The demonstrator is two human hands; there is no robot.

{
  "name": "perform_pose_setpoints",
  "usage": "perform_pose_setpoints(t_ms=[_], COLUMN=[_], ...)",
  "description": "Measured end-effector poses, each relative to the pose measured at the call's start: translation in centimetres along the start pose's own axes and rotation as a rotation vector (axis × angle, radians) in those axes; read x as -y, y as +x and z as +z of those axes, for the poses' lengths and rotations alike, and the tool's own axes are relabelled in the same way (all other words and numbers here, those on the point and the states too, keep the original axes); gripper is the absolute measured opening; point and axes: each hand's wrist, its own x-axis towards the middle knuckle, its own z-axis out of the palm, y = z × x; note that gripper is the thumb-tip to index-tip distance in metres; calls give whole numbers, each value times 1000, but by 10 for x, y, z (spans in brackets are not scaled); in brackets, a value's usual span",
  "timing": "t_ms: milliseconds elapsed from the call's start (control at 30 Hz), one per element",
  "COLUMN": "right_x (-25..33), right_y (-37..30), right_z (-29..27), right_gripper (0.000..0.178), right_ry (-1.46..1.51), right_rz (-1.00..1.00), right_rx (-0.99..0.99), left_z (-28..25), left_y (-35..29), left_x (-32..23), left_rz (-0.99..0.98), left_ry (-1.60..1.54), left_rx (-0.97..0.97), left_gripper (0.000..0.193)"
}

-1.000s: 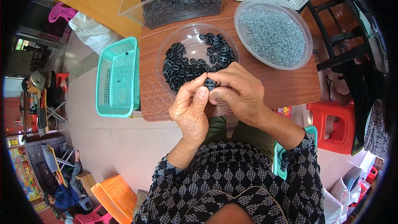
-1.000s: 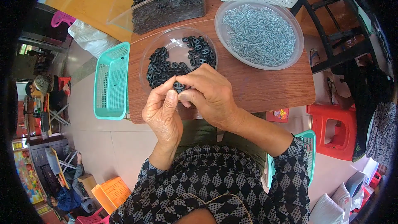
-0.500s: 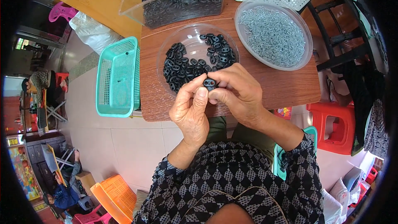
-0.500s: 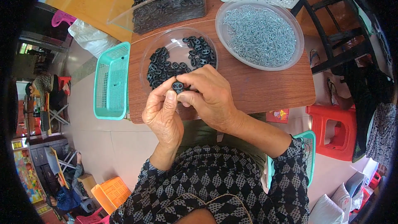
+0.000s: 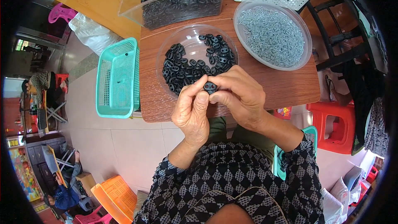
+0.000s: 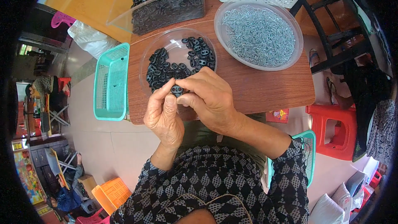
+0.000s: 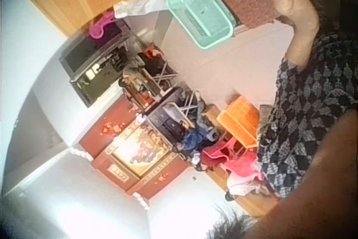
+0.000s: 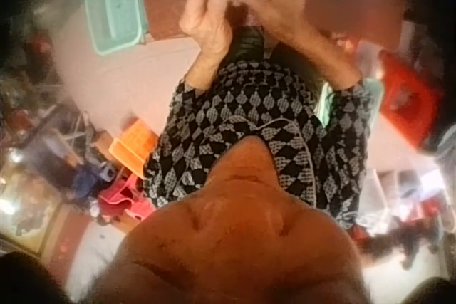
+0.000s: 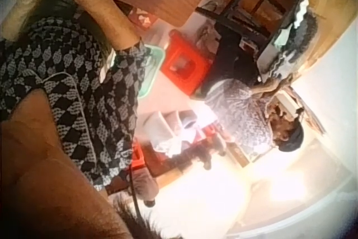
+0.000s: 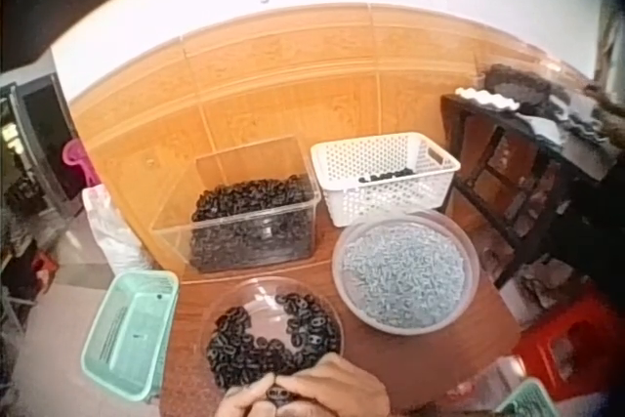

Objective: The person assembles cord locks by taking springs and lock bodies from trays and inserting the springs into the lock bodies by hand.

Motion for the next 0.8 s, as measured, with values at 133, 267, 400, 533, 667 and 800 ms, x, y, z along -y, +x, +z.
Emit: perform_pose_setpoints(t_ms=[133, 267, 400, 533, 667, 800], right_x=[2, 0, 0, -1, -5, -2], right_y=[-1, -3, -2, -3, -7, -7], right_z=[0, 2, 3, 2, 4, 4], right_gripper=[29, 30, 30, 29, 28, 28], right_ry=[-17, -22, -31, -20, -36, -5], right_rz=[-5, -48, -90, -100, -127, -82], right_rx=[14, -8, -24, -28, -45, -42], left_z=[5, 6, 6, 12, 14, 11], left_y=[-2, -6, -8, -8, -10, -8], left_x=[0, 4, 6, 6, 7, 4], left_rz=[55, 53, 56, 86, 67, 90], left_ry=[-8, -44, -42, -41, -8, 36], left_rx=[-24, -45, -59, -91, -95, -61], left_gripper=[27, 27, 26, 25, 24, 24])
